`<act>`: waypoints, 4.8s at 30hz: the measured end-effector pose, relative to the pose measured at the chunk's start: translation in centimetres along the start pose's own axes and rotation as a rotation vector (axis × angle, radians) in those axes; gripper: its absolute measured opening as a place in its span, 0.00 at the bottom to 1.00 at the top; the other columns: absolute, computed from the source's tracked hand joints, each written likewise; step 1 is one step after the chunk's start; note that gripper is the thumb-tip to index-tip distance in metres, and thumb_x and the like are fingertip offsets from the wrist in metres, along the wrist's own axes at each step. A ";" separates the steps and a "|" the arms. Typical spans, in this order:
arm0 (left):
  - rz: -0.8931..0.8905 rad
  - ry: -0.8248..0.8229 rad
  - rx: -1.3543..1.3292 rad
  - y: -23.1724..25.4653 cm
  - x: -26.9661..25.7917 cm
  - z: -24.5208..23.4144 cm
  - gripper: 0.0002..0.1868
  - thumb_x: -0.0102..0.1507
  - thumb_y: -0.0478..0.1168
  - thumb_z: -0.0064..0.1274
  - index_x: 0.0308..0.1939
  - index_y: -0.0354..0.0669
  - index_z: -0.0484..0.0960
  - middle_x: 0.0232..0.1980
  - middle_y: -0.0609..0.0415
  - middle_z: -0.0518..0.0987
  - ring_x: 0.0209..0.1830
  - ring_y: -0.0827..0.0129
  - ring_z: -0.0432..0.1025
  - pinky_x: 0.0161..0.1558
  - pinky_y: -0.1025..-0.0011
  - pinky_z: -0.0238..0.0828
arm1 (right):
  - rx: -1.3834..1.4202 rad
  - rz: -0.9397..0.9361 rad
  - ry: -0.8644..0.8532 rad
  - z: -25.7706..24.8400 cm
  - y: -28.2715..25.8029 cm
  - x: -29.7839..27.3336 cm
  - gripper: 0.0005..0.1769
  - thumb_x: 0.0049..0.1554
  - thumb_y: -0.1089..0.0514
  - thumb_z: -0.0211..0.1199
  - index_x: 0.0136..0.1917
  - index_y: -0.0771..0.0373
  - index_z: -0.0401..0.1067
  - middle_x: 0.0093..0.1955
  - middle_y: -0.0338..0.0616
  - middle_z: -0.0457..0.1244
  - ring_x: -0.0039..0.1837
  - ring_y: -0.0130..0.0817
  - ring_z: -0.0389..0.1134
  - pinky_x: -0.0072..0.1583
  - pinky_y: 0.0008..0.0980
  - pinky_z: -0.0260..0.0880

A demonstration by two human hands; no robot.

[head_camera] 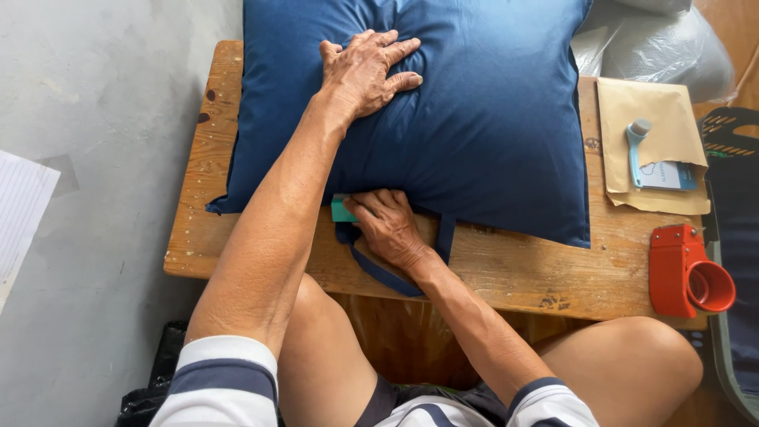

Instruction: The person scrubs the surface of a blue tote bag with a green sponge, then switches to a small blue brush to clean the handles and seams. The person works methodically along the edges and corners of the bag.

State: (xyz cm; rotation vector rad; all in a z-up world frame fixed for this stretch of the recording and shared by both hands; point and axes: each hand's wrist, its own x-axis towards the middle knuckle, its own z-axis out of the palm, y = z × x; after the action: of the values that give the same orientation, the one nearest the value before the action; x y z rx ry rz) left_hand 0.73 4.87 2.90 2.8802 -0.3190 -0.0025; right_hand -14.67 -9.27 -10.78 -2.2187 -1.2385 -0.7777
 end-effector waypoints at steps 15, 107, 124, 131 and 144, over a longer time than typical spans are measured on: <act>-0.165 -0.169 -0.029 2.5 1.6 -3.1 0.36 0.59 0.68 0.60 0.69 0.71 0.73 0.67 0.63 0.73 0.67 0.52 0.67 0.67 0.31 0.48 | -0.028 0.432 0.325 -0.9 -1.3 7.7 0.25 0.60 0.51 0.62 0.67 0.64 0.66 0.59 0.52 0.61 0.55 0.51 0.63 0.53 0.48 0.59; -0.697 0.112 -0.832 -11.8 -17.8 4.6 0.53 0.56 0.80 0.54 0.75 0.55 0.61 0.76 0.46 0.66 0.77 0.55 0.60 0.76 0.56 0.56 | 0.090 0.002 0.025 -0.1 -10.0 5.3 0.21 0.65 0.51 0.56 0.67 0.62 0.70 0.58 0.46 0.61 0.58 0.44 0.64 0.57 0.42 0.56; -0.669 0.183 -0.756 -13.5 -16.3 6.9 0.47 0.61 0.76 0.53 0.75 0.55 0.62 0.73 0.44 0.70 0.73 0.51 0.65 0.71 0.55 0.63 | 0.054 -0.118 0.125 4.4 -5.6 1.1 0.11 0.65 0.55 0.54 0.55 0.52 0.78 0.52 0.38 0.65 0.55 0.37 0.67 0.56 0.36 0.60; -0.312 0.504 -0.510 -9.4 -14.4 5.0 0.43 0.67 0.55 0.61 0.79 0.53 0.53 0.80 0.36 0.55 0.80 0.39 0.48 0.75 0.46 0.49 | 0.118 0.003 -0.200 3.2 -5.9 1.3 0.27 0.50 0.65 0.69 0.64 0.57 0.71 0.59 0.41 0.64 0.55 0.46 0.62 0.55 0.47 0.56; -0.108 0.271 -0.357 -3.2 -11.0 2.8 0.34 0.62 0.59 0.63 0.71 0.64 0.72 0.78 0.51 0.60 0.80 0.49 0.46 0.65 0.21 0.42 | 0.097 0.074 -0.350 -7.1 -4.7 4.1 0.29 0.57 0.57 0.68 0.70 0.62 0.67 0.62 0.51 0.63 0.55 0.48 0.61 0.50 0.45 0.57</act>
State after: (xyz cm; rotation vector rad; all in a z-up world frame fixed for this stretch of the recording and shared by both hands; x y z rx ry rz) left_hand -9.37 9.55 -0.89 2.4984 -0.0981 0.2796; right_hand -18.77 -9.18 -2.24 -2.3713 -1.3101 -0.2993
